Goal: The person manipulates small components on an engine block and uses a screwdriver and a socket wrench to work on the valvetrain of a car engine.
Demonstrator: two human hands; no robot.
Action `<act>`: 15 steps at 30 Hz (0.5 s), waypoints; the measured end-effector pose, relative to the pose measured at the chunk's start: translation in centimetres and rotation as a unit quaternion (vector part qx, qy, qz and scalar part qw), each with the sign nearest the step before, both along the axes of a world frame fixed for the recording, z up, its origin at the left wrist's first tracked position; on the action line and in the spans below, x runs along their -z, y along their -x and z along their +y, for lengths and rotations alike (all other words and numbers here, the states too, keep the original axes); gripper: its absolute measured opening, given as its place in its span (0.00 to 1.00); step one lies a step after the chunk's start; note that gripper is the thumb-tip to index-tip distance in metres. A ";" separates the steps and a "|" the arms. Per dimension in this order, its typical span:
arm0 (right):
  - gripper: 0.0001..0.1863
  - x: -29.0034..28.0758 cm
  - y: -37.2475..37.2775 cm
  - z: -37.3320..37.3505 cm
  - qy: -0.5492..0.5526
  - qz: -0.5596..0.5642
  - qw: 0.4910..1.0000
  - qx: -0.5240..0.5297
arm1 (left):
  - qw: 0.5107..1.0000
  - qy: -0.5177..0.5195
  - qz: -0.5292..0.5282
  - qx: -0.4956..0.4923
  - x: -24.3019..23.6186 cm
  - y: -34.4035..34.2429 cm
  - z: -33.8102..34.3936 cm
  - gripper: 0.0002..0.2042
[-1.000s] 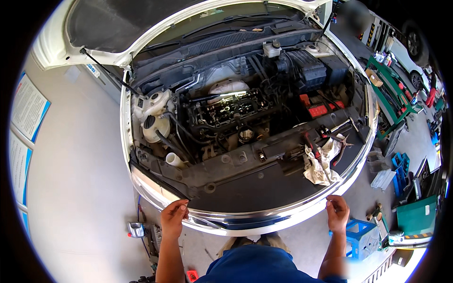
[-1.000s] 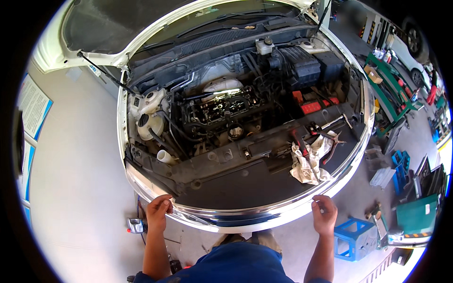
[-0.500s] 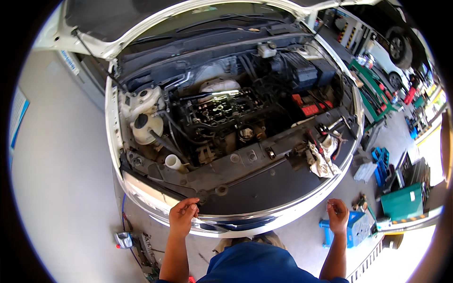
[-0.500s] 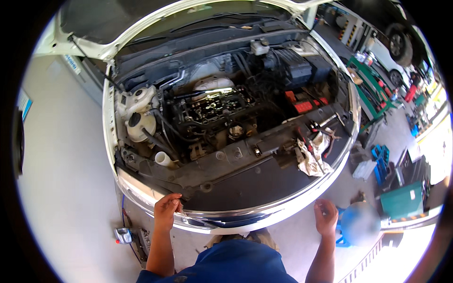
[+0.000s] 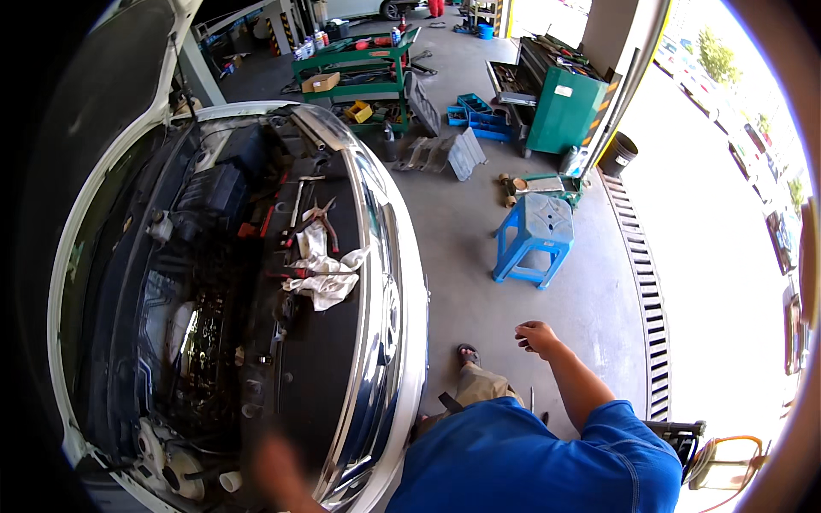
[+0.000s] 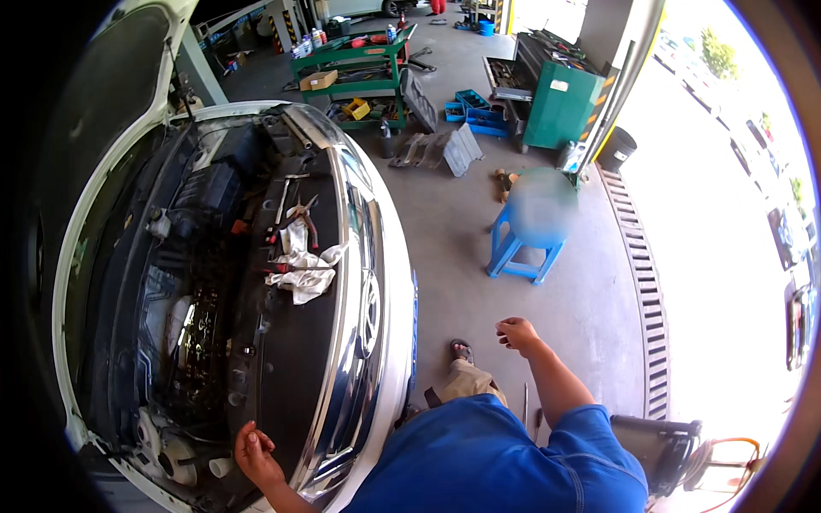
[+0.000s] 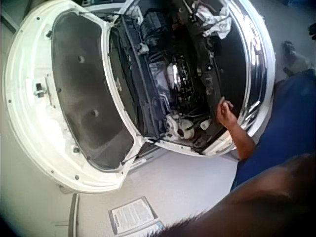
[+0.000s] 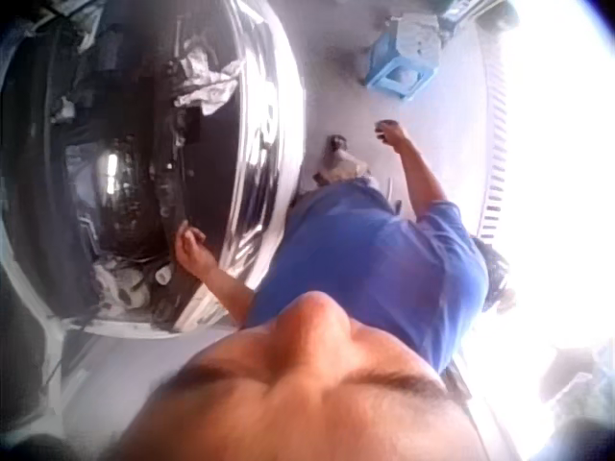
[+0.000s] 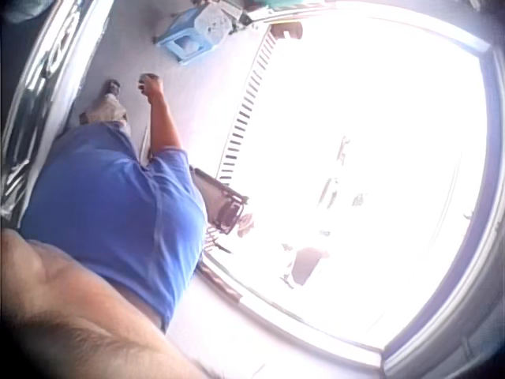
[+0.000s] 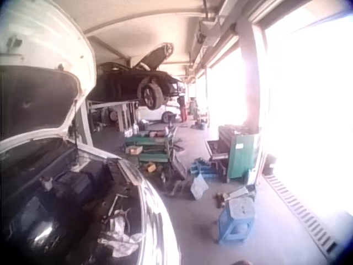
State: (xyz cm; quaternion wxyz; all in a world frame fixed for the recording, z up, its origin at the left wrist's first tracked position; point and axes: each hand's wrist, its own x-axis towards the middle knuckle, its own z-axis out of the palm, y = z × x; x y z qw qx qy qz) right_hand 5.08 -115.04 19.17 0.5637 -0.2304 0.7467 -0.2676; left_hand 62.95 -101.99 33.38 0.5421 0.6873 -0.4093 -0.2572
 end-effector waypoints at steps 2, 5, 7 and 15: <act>0.15 1.9 2.4 1.2 -0.009 0.006 0.999 0.034 | 0.997 -0.018 -0.068 0.038 0.7 0.4 -3.0 0.12; 0.16 6.3 7.0 2.7 -0.030 0.081 0.996 0.025 | 0.994 0.001 -0.074 0.083 -0.2 5.6 -8.0 0.12; 0.17 8.7 10.6 3.0 -0.059 0.128 0.990 -0.001 | 0.991 -0.008 -0.090 0.098 -0.4 8.6 -10.9 0.12; 0.17 14.4 26.7 16.7 -0.112 0.193 0.937 0.269 | 0.927 -0.033 -0.177 0.328 -1.9 21.7 -19.9 0.12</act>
